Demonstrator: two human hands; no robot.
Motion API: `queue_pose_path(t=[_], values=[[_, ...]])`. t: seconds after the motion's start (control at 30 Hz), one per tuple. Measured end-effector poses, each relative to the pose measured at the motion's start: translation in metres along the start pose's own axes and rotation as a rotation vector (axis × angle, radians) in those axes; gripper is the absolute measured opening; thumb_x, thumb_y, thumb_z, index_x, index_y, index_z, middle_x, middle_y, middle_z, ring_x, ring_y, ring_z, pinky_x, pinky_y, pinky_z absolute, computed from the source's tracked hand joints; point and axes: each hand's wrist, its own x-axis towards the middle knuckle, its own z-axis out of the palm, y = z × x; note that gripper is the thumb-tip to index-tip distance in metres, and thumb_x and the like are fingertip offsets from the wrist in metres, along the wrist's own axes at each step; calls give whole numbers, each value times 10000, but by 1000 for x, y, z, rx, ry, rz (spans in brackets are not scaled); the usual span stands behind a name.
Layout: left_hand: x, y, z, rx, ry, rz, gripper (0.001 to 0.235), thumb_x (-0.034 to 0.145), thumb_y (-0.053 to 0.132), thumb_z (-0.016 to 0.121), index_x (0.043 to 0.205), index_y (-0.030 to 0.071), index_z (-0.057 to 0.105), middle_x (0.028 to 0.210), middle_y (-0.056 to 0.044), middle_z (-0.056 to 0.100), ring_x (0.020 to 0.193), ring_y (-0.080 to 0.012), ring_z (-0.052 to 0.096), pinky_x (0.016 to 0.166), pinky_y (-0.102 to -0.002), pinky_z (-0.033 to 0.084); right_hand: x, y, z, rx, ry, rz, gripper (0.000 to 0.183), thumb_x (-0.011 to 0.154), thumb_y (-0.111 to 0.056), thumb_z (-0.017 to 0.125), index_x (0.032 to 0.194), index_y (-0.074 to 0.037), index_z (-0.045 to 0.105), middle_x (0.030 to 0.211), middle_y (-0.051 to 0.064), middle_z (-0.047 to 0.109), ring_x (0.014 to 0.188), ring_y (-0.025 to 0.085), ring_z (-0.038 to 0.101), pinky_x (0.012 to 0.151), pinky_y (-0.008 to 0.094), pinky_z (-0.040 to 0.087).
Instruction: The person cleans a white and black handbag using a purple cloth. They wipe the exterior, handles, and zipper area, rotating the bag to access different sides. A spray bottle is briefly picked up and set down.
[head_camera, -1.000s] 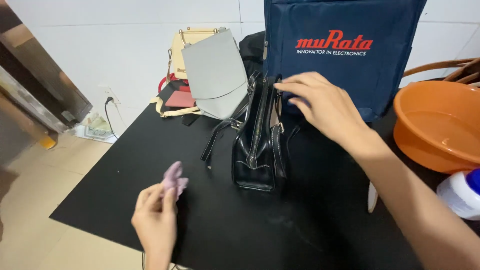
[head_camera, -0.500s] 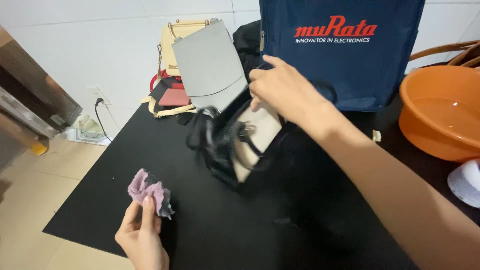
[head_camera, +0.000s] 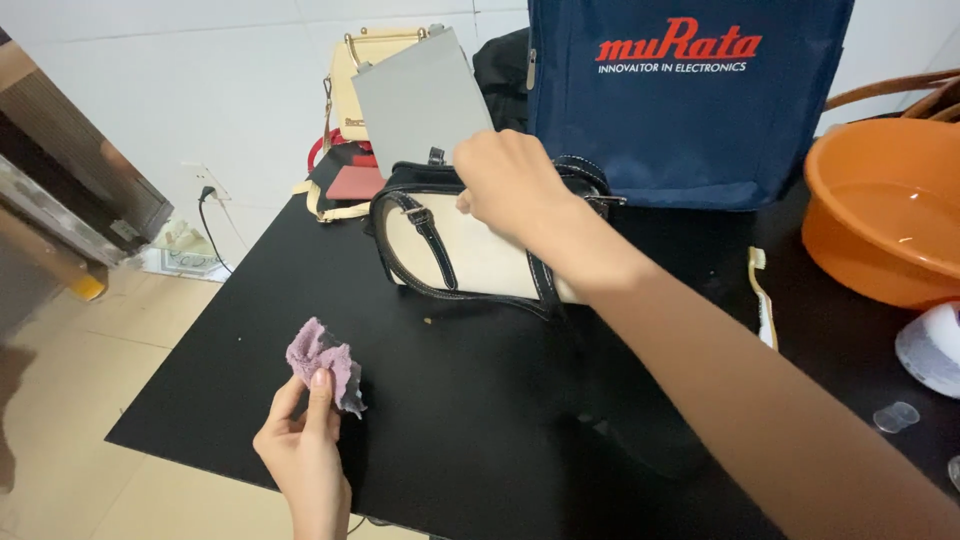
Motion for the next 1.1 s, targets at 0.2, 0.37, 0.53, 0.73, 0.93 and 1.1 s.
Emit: queue_pose_path(t=[0.2,0.37,0.53,0.73,0.93,1.1], values=[[-8,15,3,40,-15,-8,200,990,203,690,1111,50,739,638,20,402,556,-71,270,508,-231,211,-35,21,-72,647,-131,177,211,909,-326,789,962,-128,837,782,37,799,741,55,700,811,268,533],[-1,1,-1,11,-13,9,210,992,178,689,1141,37,734,762,11,488,564,-64,299,490,-248,217,-50,106,-48,447,118,-99,210,899,-44,674,1032,-138,807,965,32,790,889,143,695,819,328,497],[-6,11,3,15,3,-19,202,996,147,688,1143,18,738,1006,9,648,685,-58,453,536,-216,329,-87,122,-55,455,-45,-30,555,870,150,537,1235,-202,763,1139,76,729,998,210,692,900,349,525],[-5,10,4,82,-6,11,241,1000,156,687,1199,31,739,897,-10,597,592,-98,345,509,-247,269,-98,109,-65,672,-144,170,508,870,-69,726,1334,-274,703,1276,39,745,1077,170,715,998,308,503],[-5,7,2,21,-12,5,248,994,162,691,1200,29,733,916,4,625,645,-59,395,530,-215,291,-97,88,-76,729,-89,283,284,833,-136,834,1114,-169,815,928,41,820,838,72,737,869,211,542],[-5,9,1,59,-11,2,258,998,175,689,1211,38,736,849,11,566,604,-69,327,515,-237,257,-105,71,-86,643,-120,290,231,807,-248,867,1016,-147,865,671,-49,699,737,24,623,794,202,469]])
